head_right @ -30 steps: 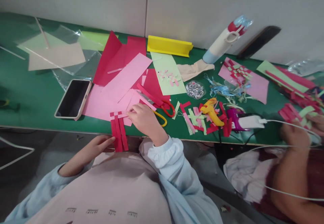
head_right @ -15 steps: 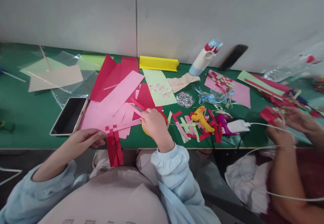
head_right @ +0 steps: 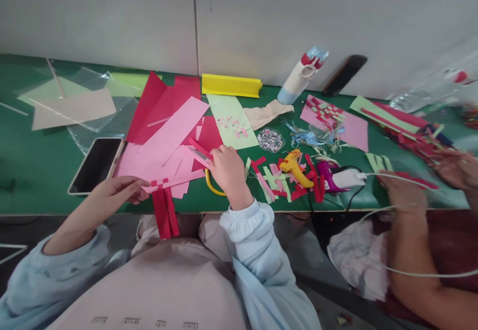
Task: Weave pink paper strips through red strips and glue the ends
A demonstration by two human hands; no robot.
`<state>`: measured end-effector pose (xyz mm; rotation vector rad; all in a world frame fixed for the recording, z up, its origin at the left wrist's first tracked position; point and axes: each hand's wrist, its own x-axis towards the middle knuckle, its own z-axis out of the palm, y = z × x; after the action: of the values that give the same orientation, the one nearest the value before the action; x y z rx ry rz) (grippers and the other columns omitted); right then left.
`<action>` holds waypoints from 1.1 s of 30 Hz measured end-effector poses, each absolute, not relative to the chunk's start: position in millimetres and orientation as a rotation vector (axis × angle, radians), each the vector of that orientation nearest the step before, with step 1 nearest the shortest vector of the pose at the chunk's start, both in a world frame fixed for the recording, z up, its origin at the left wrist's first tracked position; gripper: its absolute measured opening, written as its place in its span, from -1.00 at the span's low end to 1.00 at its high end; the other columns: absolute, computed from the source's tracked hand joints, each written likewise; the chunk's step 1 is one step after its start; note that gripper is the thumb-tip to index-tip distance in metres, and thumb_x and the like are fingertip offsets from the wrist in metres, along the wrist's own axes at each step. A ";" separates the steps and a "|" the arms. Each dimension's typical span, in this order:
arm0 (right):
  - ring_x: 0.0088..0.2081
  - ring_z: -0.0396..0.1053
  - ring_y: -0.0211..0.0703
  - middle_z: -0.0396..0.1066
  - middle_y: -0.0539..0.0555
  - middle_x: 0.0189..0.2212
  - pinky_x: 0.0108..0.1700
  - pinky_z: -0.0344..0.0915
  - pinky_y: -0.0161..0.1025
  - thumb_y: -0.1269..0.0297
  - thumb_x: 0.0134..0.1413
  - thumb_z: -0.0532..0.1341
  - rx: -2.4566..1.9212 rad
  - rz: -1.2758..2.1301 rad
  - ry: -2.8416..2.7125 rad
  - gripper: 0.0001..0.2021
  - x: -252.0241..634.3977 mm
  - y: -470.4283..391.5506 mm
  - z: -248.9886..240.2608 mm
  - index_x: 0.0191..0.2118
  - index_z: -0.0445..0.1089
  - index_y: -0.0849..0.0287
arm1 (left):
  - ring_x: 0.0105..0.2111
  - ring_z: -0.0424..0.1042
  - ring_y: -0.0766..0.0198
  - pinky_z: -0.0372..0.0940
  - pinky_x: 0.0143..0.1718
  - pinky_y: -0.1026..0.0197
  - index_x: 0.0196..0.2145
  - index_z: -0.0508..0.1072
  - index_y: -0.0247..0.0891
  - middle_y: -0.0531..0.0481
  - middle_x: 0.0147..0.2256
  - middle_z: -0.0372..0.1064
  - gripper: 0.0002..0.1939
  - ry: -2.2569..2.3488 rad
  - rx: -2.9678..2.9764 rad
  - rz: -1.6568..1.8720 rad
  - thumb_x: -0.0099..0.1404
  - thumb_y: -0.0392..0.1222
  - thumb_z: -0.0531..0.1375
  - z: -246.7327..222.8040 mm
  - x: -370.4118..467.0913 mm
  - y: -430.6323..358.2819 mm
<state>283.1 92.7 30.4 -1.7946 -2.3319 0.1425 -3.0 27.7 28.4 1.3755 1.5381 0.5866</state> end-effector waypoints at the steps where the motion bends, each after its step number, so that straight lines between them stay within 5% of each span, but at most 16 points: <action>1: -0.07 0.37 0.01 0.46 0.17 -0.18 -0.08 0.25 -0.19 0.25 0.26 0.20 -1.795 0.134 -2.320 -0.82 283.9 94.0 31.1 -0.13 0.48 0.21 | -0.35 0.55 0.17 0.48 -0.32 0.19 -0.24 0.56 -0.27 -0.09 -0.39 0.56 -0.54 1.541 1.368 0.588 0.24 0.20 0.15 28.9 -3.6 27.9; 13: -0.05 0.37 0.05 0.43 0.19 -0.15 -0.09 0.29 -0.17 0.23 0.22 0.25 -1.787 0.111 -2.355 -0.78 278.4 105.7 24.7 -0.10 0.46 0.25 | -0.35 0.56 0.17 0.49 -0.31 0.17 -0.22 0.55 -0.28 -0.10 -0.39 0.57 -0.56 1.579 1.339 0.604 0.22 0.16 0.18 33.4 -2.8 23.8; 22: -0.14 0.39 -0.02 0.45 0.14 -0.26 -0.19 0.29 -0.18 0.18 0.16 0.31 -1.723 0.108 -2.474 -0.83 270.4 101.9 16.8 -0.27 0.45 0.19 | -0.36 0.56 0.16 0.50 -0.32 0.16 -0.23 0.54 -0.28 -0.10 -0.42 0.56 -0.56 1.568 1.347 0.592 0.23 0.17 0.17 34.8 -1.7 19.1; 33: -0.19 0.45 0.03 0.47 0.23 -0.24 -0.31 0.27 -0.16 0.43 0.24 0.12 -1.797 0.053 -2.564 -0.84 261.4 99.9 23.8 -0.18 0.44 0.26 | -0.39 0.55 0.17 0.49 -0.33 0.15 -0.26 0.54 -0.28 -0.10 -0.43 0.56 -0.55 1.568 1.328 0.621 0.20 0.19 0.18 37.3 -5.0 16.9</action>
<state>261.4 99.9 23.8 -1.7972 -2.5644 0.0535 -5.0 16.9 37.3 1.3285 1.5683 0.6213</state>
